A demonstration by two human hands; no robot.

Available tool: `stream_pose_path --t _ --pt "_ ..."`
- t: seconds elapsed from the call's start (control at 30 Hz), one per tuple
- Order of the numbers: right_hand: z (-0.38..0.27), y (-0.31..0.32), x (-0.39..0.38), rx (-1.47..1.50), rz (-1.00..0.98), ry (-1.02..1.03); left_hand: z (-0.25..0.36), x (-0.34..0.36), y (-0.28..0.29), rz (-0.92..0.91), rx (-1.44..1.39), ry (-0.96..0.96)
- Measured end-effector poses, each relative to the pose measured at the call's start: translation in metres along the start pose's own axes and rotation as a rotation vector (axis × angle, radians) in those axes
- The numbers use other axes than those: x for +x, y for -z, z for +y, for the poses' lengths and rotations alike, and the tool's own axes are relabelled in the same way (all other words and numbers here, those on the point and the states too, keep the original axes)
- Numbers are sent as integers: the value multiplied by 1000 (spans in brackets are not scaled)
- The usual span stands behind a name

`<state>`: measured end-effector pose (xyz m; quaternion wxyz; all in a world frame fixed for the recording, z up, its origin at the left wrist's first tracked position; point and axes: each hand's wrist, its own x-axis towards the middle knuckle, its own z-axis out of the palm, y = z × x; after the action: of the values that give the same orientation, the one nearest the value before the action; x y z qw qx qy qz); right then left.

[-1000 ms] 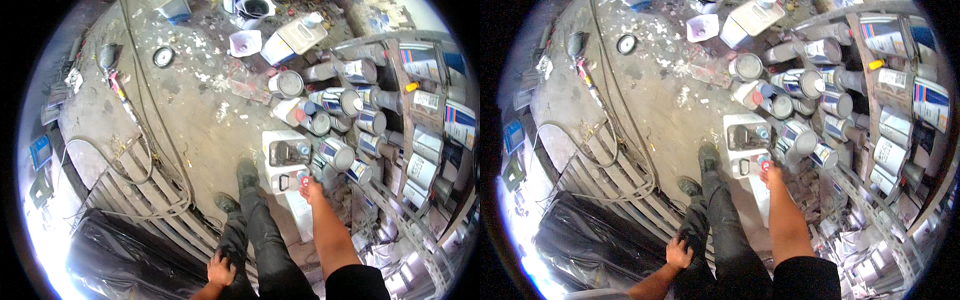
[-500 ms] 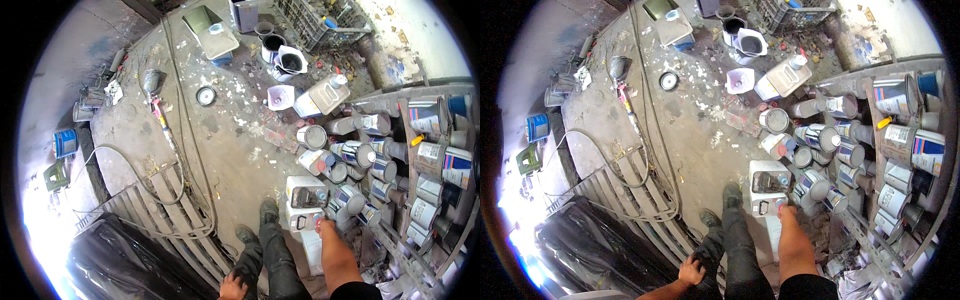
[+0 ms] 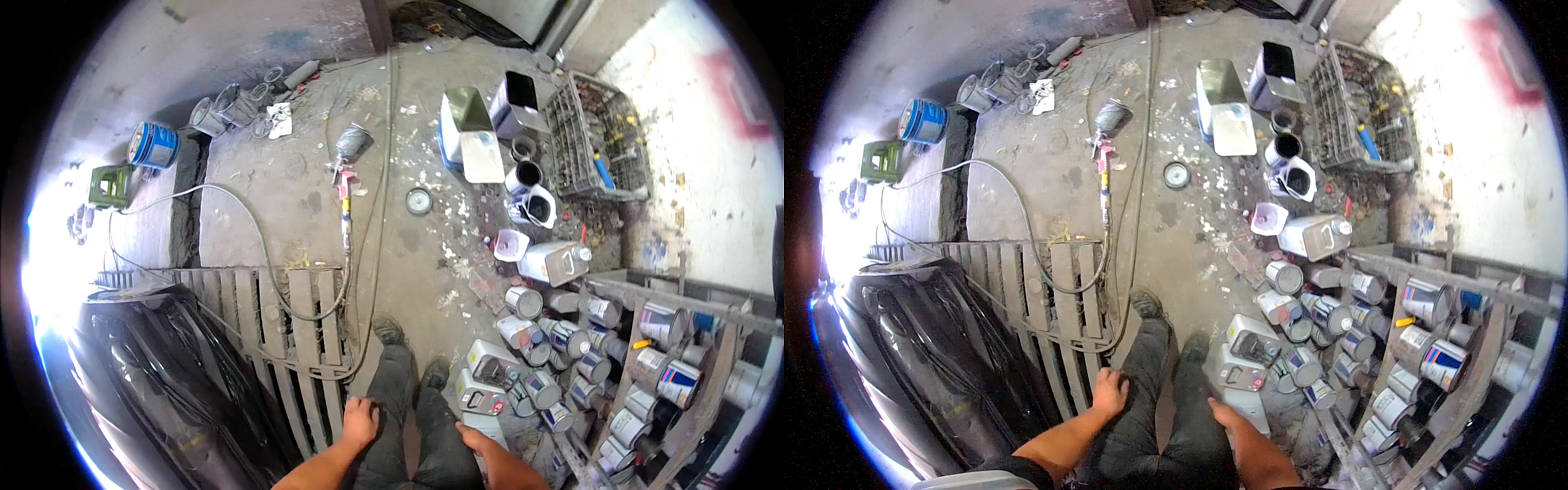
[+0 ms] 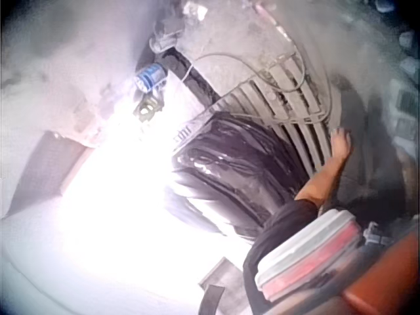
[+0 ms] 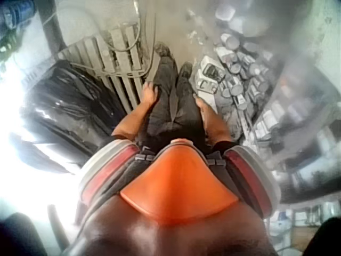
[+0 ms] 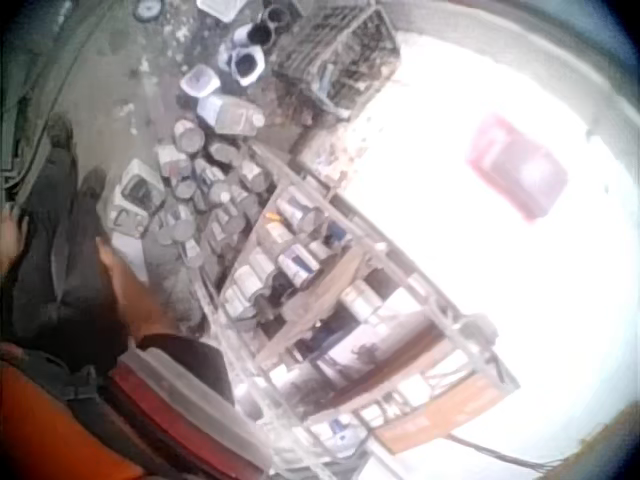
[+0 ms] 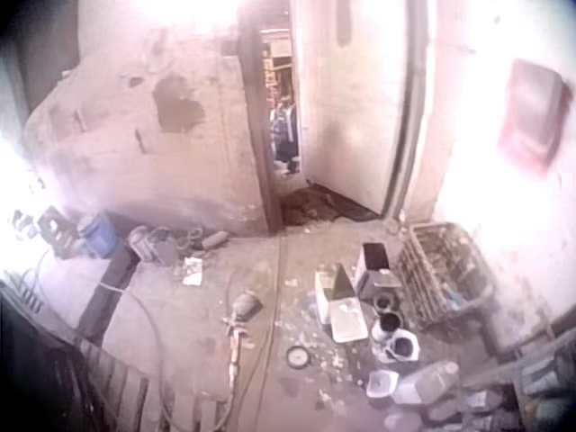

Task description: The person pours liquids from several containers into a spray gun reservoir and uses a brush to stir the mixture and wipe the rim of the cup.

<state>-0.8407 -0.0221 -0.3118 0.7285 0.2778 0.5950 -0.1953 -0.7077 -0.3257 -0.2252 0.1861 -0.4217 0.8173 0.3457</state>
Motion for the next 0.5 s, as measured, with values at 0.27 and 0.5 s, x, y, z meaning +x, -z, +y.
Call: stream_pose_path --t 0.27,0.5 --pt "-164 36 -94 81 -32 177 -24 130 95 -46 -133 164" --pt "-328 17 -57 -110 290 613 -78 261 156 -132 -98 245"
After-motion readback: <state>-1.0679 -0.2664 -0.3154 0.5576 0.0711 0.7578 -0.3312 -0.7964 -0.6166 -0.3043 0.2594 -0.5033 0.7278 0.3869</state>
